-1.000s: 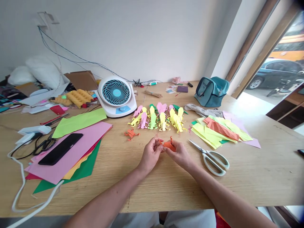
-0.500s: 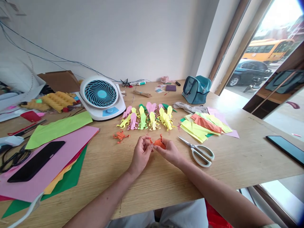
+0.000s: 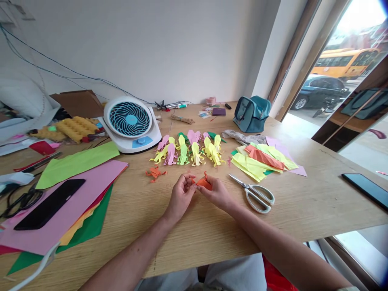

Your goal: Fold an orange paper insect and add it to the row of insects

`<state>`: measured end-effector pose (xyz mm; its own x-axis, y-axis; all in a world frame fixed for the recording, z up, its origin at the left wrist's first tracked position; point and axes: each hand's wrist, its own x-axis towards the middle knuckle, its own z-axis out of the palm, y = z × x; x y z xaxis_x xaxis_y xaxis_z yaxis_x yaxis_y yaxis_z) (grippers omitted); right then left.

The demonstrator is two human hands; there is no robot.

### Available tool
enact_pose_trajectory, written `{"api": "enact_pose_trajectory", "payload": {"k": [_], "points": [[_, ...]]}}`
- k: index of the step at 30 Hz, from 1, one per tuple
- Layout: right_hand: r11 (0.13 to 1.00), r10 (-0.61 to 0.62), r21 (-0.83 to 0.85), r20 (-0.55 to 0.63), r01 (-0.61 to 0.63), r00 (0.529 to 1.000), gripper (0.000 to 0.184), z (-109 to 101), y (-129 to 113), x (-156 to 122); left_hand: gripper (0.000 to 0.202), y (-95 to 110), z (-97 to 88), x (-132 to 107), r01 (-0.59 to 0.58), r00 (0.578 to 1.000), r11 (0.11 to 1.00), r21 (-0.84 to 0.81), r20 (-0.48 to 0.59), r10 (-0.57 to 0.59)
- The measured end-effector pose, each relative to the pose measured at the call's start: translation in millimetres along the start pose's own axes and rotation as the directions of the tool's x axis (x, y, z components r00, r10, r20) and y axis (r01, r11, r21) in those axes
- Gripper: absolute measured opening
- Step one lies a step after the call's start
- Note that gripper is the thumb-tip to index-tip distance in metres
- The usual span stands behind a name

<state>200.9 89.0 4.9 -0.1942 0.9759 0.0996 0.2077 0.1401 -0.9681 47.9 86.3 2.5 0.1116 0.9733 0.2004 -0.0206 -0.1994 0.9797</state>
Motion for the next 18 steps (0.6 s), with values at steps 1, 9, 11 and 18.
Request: {"api": "enact_pose_trajectory", "payload": {"k": [1, 9, 11, 18], "points": [[1.0, 0.006, -0.01, 0.005, -0.006, 1.0, 0.028, -0.4, -1.8, -0.6, 0.023, 0.1, -0.2, 0.0, -0.002, 1.0, 1.0, 0.001, 0.003, 0.002], [0.999, -0.01, -0.039, -0.003, 0.01, 1.0, 0.029, -0.6, -3.6, -0.9, 0.022, -1.1, -2.4, 0.9, -0.029, 0.999, 0.999, 0.025, 0.019, 0.029], [1.0, -0.01, -0.029, -0.003, 0.01, 1.0, 0.031, -0.6, -2.7, -0.5, 0.021, -2.0, -2.9, 1.2, -0.04, 0.999, 0.998, 0.039, 0.023, 0.039], [1.0, -0.007, 0.01, 0.009, 0.007, 1.0, 0.029, -1.3, 0.3, -0.1, 0.019, -4.8, -4.2, 2.2, -0.082, 0.996, 0.992, 0.093, 0.051, 0.077]]}}
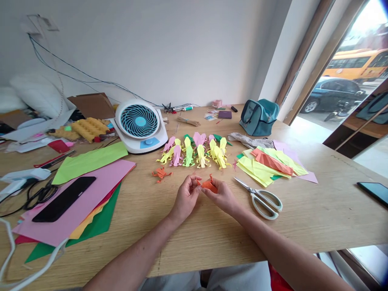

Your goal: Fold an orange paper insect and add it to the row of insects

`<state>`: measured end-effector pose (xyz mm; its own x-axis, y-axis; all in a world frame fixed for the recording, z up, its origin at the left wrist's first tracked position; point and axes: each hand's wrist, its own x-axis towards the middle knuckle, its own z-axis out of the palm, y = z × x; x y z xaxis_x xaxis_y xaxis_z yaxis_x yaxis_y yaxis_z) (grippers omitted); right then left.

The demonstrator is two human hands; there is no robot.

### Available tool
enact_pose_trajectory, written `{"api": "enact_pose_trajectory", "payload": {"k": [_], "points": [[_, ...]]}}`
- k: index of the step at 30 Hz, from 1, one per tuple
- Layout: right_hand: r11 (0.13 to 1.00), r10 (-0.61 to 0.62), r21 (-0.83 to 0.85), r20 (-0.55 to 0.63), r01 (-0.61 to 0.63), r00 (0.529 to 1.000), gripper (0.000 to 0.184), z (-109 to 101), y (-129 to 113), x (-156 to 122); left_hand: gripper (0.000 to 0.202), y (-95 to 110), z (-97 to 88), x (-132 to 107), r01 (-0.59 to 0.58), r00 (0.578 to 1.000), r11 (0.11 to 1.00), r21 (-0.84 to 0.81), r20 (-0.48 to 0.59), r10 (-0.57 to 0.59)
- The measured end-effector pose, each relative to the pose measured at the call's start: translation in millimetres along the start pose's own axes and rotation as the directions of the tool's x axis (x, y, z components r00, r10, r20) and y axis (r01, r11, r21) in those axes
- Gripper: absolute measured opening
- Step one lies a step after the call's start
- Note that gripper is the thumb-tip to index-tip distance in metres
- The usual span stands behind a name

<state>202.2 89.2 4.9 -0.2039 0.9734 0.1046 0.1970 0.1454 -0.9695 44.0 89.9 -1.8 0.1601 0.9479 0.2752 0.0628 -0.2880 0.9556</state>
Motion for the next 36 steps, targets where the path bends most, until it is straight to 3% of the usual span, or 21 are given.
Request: {"api": "enact_pose_trajectory", "payload": {"k": [6, 23, 36], "points": [[0.998, 0.01, 0.061, 0.021, -0.012, 1.0, 0.031, 1, 3, 2, 0.019, 0, 0.7, 0, -0.006, 1.0, 1.0, -0.016, -0.007, 0.005], [0.999, 0.042, -0.005, 0.004, -0.042, 0.999, 0.042, -1, 4, 3, 0.016, 0, 1.1, 1, -0.01, 1.0, 1.0, -0.003, -0.019, 0.01], [0.987, 0.121, 0.104, 0.045, -0.125, 0.992, 0.047, -3, 2, 2, 0.02, 6, 0.1, 2, 0.004, 1.0, 1.0, -0.021, -0.024, -0.004]]}}
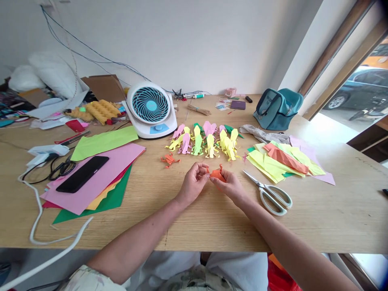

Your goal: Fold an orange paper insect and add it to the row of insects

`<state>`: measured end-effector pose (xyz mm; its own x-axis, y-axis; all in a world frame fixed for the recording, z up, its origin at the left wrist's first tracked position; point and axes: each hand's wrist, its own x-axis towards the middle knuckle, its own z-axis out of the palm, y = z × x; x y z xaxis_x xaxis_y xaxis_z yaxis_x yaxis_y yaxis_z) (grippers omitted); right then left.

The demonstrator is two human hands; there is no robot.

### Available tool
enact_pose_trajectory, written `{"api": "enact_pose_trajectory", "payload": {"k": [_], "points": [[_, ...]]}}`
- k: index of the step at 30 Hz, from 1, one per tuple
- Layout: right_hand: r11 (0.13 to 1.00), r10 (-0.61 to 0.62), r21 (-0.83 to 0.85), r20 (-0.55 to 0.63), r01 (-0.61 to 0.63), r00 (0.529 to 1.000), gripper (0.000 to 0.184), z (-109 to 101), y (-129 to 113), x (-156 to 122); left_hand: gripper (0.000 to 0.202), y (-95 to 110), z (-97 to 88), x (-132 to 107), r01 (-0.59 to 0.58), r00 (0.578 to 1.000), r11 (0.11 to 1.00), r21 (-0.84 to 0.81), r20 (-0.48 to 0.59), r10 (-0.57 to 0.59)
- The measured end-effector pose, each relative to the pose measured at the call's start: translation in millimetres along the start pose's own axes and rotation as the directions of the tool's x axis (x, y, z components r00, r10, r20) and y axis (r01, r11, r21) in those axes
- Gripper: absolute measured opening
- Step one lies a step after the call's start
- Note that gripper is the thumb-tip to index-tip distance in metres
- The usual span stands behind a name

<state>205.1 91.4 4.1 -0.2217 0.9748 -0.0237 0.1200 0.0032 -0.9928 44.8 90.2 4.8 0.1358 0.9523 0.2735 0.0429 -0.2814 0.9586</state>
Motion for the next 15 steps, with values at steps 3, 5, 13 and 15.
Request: {"api": "enact_pose_trajectory", "payload": {"k": [3, 5, 13, 15], "points": [[1.0, 0.001, 0.014, -0.015, -0.001, 1.0, 0.049, 0, 0, 1, 0.023, 0, -0.2, 0, -0.007, 1.0, 1.0, -0.014, -0.008, 0.007], [1.0, 0.009, 0.017, -0.02, -0.008, 1.0, 0.05, 0, 1, 1, 0.024, 1, -0.6, 0, -0.015, 1.0, 1.0, -0.012, -0.01, 0.015], [0.989, 0.091, 0.115, 0.048, -0.096, 0.995, 0.05, -3, 1, -1, 0.01, 4, -6.8, -1, -0.149, 0.989, 0.98, 0.134, 0.003, 0.15], [0.98, 0.13, 0.141, 0.094, -0.142, 0.987, 0.048, -6, -1, -1, 0.011, 8, -10.5, 0, -0.28, 0.959, 0.918, 0.28, 0.037, 0.281]]}}
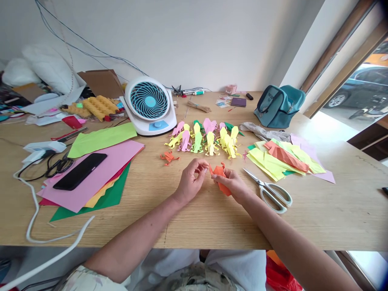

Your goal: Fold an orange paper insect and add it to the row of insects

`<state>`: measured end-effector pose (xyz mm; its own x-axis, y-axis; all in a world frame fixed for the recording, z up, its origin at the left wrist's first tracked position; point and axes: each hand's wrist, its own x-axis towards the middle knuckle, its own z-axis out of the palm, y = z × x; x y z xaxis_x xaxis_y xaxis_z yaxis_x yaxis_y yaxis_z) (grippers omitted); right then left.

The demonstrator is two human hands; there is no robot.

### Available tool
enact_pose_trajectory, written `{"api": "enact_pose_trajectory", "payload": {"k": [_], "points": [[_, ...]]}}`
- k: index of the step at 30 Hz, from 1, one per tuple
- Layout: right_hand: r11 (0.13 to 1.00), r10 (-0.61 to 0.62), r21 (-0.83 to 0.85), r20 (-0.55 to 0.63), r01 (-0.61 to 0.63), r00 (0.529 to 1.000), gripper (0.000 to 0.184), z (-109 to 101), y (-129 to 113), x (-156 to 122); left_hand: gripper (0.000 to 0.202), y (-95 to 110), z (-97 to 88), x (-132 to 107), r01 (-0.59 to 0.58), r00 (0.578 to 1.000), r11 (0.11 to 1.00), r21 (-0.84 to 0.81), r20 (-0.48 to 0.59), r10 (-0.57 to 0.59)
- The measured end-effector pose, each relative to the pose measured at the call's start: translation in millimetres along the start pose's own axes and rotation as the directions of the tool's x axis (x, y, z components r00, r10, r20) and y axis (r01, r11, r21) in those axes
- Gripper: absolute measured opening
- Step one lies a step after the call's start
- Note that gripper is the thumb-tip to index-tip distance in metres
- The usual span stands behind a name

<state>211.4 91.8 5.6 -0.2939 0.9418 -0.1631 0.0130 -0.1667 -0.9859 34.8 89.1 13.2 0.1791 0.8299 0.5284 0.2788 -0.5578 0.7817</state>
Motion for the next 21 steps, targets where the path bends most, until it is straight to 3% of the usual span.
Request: {"api": "enact_pose_trajectory", "payload": {"k": [3, 7, 13, 21], "points": [[0.999, 0.021, 0.038, 0.047, -0.022, 0.999, 0.045, -3, -2, -1, 0.019, 2, -7.9, 3, -0.234, 0.972, 0.938, 0.255, 0.068, 0.224], [0.994, 0.002, 0.104, 0.108, -0.013, 0.994, 0.039, -4, -3, -3, 0.018, 1, -16.1, 6, -0.372, 0.928, 0.837, 0.402, 0.156, 0.337], [0.991, -0.016, 0.132, 0.114, 0.001, 0.993, 0.036, -3, -3, -4, 0.02, -1, -21.3, 7, -0.436, 0.899, 0.765, 0.475, 0.193, 0.393], [0.996, -0.033, 0.09, 0.102, 0.023, 0.994, 0.04, -4, 2, -1, 0.022, 3, -18.6, 5, -0.369, 0.929, 0.802, 0.47, 0.173, 0.326]]}}
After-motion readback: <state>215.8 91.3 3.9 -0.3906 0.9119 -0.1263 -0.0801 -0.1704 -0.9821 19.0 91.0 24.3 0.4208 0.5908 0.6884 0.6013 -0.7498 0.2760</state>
